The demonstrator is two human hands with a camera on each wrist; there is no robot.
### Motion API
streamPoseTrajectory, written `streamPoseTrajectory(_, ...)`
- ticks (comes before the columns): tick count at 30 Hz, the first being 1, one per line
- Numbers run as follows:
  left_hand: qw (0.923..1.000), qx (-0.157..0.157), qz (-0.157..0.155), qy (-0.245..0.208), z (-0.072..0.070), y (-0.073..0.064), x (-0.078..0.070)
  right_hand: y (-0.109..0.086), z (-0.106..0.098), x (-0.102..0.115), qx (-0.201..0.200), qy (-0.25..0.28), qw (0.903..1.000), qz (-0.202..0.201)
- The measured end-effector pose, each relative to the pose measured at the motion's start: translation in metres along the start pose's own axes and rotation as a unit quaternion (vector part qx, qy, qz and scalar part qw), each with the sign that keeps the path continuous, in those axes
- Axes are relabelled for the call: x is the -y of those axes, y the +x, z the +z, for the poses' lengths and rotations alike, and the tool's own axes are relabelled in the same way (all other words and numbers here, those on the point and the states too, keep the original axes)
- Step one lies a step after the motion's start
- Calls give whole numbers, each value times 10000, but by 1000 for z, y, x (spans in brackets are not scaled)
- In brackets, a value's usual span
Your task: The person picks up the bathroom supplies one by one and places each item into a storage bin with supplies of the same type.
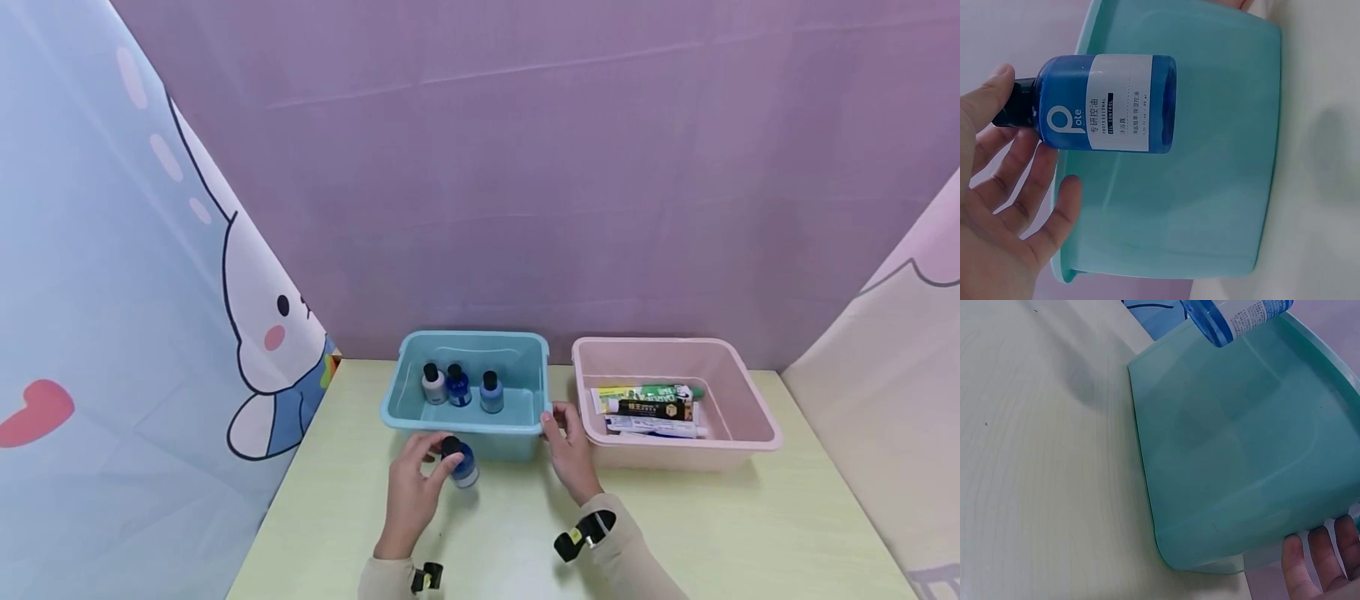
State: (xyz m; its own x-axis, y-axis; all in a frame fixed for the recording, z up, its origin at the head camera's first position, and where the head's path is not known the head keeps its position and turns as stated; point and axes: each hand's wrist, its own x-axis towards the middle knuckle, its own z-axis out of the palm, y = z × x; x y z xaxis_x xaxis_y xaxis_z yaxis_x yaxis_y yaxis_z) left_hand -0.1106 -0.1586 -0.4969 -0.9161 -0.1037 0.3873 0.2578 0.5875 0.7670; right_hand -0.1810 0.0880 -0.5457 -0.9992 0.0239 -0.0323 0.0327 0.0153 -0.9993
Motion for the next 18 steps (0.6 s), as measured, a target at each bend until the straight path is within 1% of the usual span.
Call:
streamPoseTrajectory(8, 9999, 1, 71, 154, -6, 3, -3, -1, 0, 1, -3, -34, 10000, 0)
streamPoseTrajectory(12, 9997, 2, 118, 232, -8, 5, -5, 0, 0, 2, 12, -67, 9999, 78)
streamPoseTrajectory(15, 9996, -11, 156, 250, -11, 7, -6, 1, -1, 3, 56, -117, 9997, 207)
streamPoseTrajectory(18, 9994, -45, 229, 244, -14, 9, -8, 1, -1, 3, 69, -114, 9997, 212)
